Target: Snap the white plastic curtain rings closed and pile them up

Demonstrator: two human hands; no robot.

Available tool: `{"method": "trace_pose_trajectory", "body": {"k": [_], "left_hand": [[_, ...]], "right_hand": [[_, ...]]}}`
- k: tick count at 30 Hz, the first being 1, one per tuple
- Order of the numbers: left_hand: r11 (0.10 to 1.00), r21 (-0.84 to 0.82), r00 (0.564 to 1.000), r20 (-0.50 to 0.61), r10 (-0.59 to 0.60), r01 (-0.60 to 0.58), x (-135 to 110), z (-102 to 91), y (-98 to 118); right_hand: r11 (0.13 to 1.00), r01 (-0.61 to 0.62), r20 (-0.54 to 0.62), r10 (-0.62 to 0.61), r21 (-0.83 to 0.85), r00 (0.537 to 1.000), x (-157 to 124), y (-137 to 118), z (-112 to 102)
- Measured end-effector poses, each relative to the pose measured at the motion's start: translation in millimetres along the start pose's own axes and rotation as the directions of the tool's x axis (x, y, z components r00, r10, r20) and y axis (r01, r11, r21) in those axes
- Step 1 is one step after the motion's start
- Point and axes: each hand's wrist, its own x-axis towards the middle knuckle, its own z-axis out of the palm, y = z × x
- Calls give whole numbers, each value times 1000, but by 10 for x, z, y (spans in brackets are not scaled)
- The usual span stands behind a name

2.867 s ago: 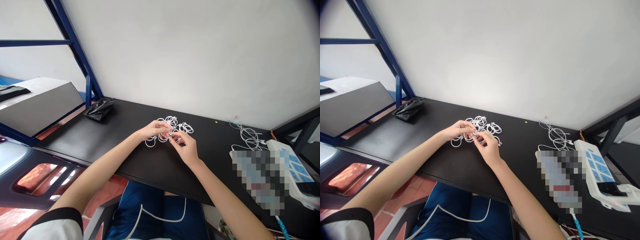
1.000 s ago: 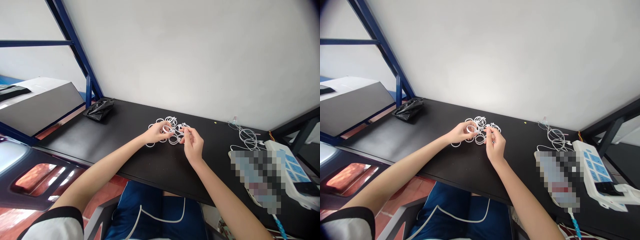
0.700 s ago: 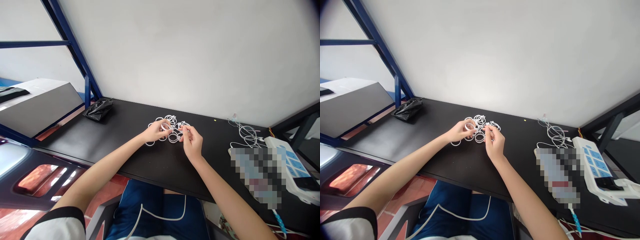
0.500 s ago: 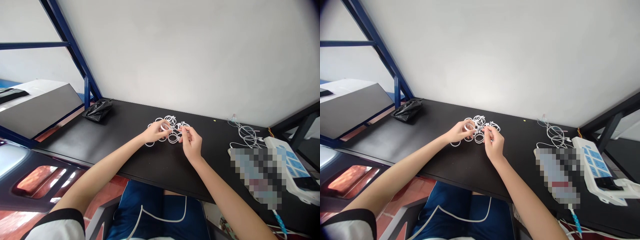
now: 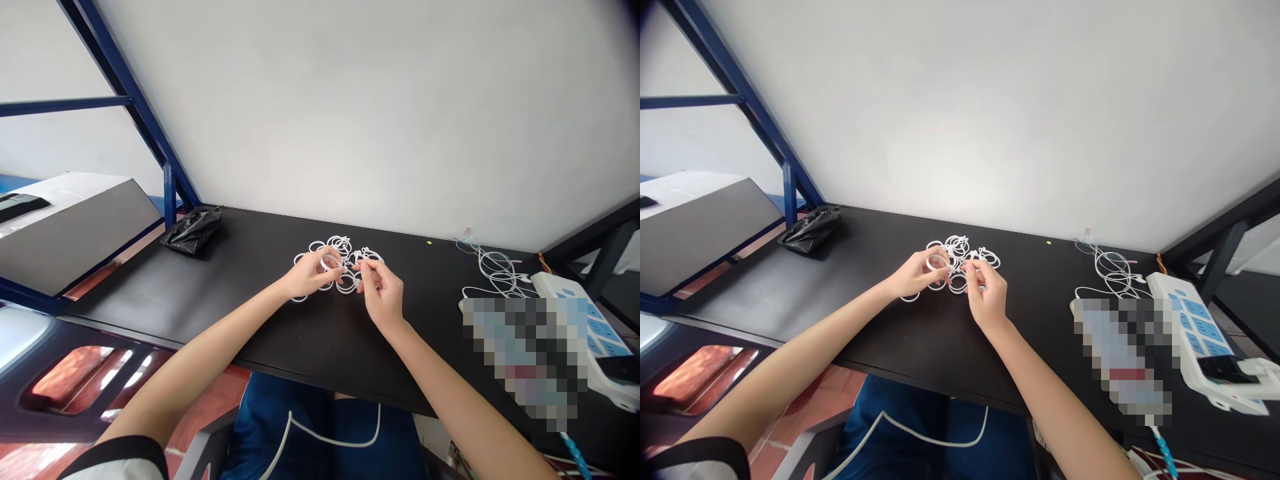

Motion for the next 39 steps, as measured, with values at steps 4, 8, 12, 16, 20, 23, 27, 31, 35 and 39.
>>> {"method": "trace_pose_trajectory", "body": {"k": [4, 8, 12, 16, 20, 23, 27, 31, 35, 39], "left_hand": [[1000, -4, 1000, -11, 12, -12, -4, 11, 7], [1000, -13, 1000, -17, 24, -24, -9, 28, 26], [999, -23, 998, -36, 45, -46, -15, 33, 50], [998, -22, 997, -28, 66, -67, -23, 35, 66], [996, -25, 997, -11, 82, -82, -32, 52, 70], [995, -31, 996, -1, 90, -90, -40, 59, 86], [992, -46, 993, 15, 115, -114, -61, 50, 143], [985, -69, 987, 20, 157, -155, -104, 44, 212], [962, -96, 966, -2, 258, -257, -154, 47, 261], [942, -107, 948, -3, 319, -317, -196, 68, 301]], "right_hand": [[1000, -1, 18, 1, 1, 1000, 1, 0, 15], [1000, 3, 51, -3, -12, 999, -12, -16, 27], [999, 22, 101, -20, -23, 995, -27, -39, 37], [999, 38, 135, -35, -14, 990, -29, -56, 41], [999, 47, 149, -47, 3, 988, -22, -59, 29], [998, 67, 188, -70, 19, 980, -32, -85, 28], [993, 100, 259, -115, 70, 959, -66, -172, 36], [986, 115, 295, -147, 123, 944, -94, -267, 14], [982, 102, 327, -151, 162, 933, -97, -345, -42], [972, 195, 308, -228, 135, 924, -61, -430, -102]]}}
